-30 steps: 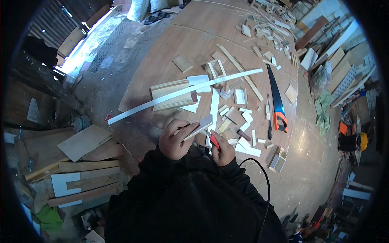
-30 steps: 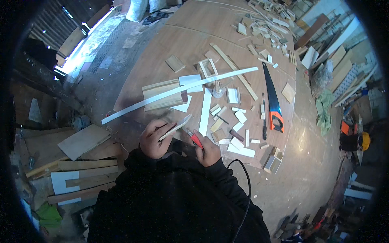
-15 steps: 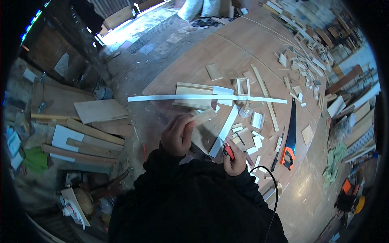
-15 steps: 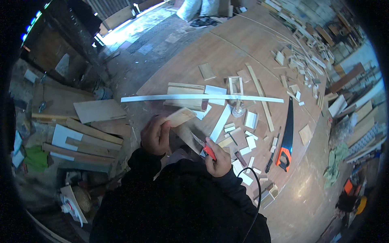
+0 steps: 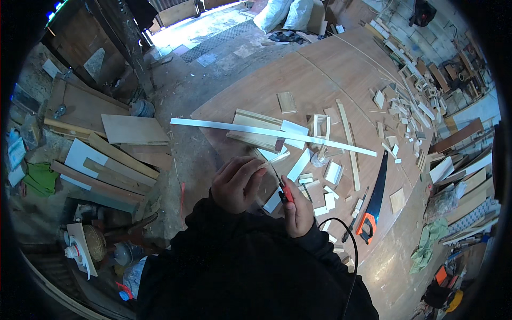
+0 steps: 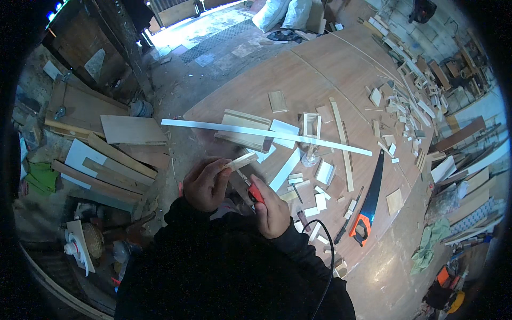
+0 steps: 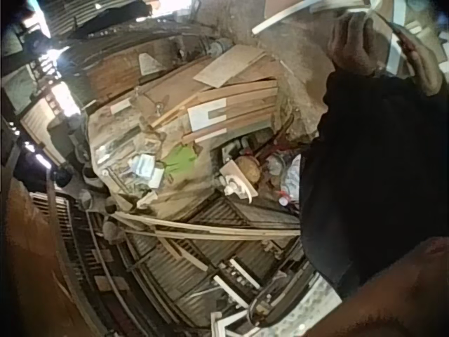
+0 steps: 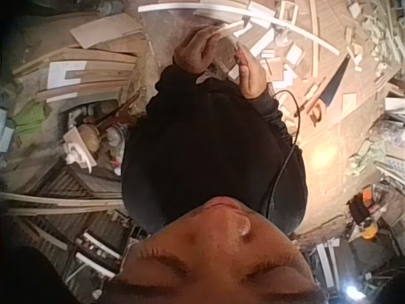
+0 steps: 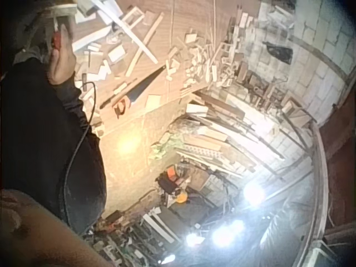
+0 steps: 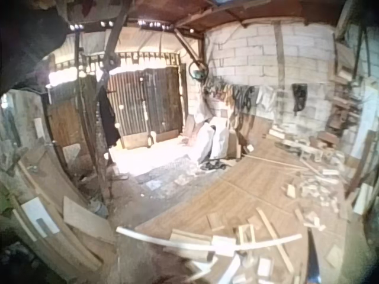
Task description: The person holds a small wooden block, marks it with a pencil, carves its surface with a rotary tool, and trims the edges using a utility knife.
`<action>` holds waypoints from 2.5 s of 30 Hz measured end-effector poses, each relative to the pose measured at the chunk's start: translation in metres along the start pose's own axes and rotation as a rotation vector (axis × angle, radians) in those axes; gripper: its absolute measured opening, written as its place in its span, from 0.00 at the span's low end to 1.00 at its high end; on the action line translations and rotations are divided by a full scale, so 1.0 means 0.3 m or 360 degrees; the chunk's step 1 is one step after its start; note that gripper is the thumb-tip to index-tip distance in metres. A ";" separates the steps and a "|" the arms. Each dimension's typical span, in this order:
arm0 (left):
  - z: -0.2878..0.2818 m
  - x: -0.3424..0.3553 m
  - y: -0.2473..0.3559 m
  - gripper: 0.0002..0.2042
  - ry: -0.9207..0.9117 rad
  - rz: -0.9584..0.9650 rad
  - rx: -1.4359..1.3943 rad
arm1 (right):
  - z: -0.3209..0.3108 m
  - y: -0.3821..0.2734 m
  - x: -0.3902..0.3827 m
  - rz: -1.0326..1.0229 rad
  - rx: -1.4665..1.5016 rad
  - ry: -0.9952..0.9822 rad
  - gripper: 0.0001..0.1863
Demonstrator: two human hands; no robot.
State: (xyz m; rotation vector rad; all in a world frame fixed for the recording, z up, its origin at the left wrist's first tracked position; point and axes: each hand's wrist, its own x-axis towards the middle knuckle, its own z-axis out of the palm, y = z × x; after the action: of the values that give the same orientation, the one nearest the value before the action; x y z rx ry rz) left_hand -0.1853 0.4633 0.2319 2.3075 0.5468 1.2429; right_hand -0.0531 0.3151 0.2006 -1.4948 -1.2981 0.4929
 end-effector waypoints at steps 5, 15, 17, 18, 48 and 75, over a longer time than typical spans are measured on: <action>0.025 0.001 0.006 0.07 -0.0005 0.0021 -0.0023 | -0.023 0.010 -0.011 0.0163 0.0070 -0.0050 0.29; 0.055 -0.002 0.027 0.06 0.0003 0.0066 -0.0024 | -0.020 0.038 -0.038 0.0150 -0.0031 0.0050 0.35; 0.057 -0.009 0.029 0.07 -0.0012 0.0022 0.0000 | -0.022 0.032 -0.040 0.0118 -0.0057 0.0081 0.34; 0.057 -0.014 0.028 0.07 -0.0025 -0.0025 0.0028 | -0.026 0.020 -0.045 0.0200 -0.0026 0.0014 0.30; 0.056 -0.030 -0.048 0.06 -0.0107 0.0151 0.0230 | -0.034 -0.134 0.008 0.0645 -0.0135 -0.0291 0.33; 0.153 -0.063 -0.090 0.05 0.0163 -0.0111 0.0313 | -0.012 -0.102 0.008 0.0721 -0.0214 -0.0266 0.29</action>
State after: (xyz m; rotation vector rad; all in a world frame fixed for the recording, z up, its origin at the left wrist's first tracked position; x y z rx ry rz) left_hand -0.1595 0.4657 0.1816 2.3692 0.8115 1.3322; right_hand -0.0636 0.3115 0.2294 -1.9051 -1.1321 0.8509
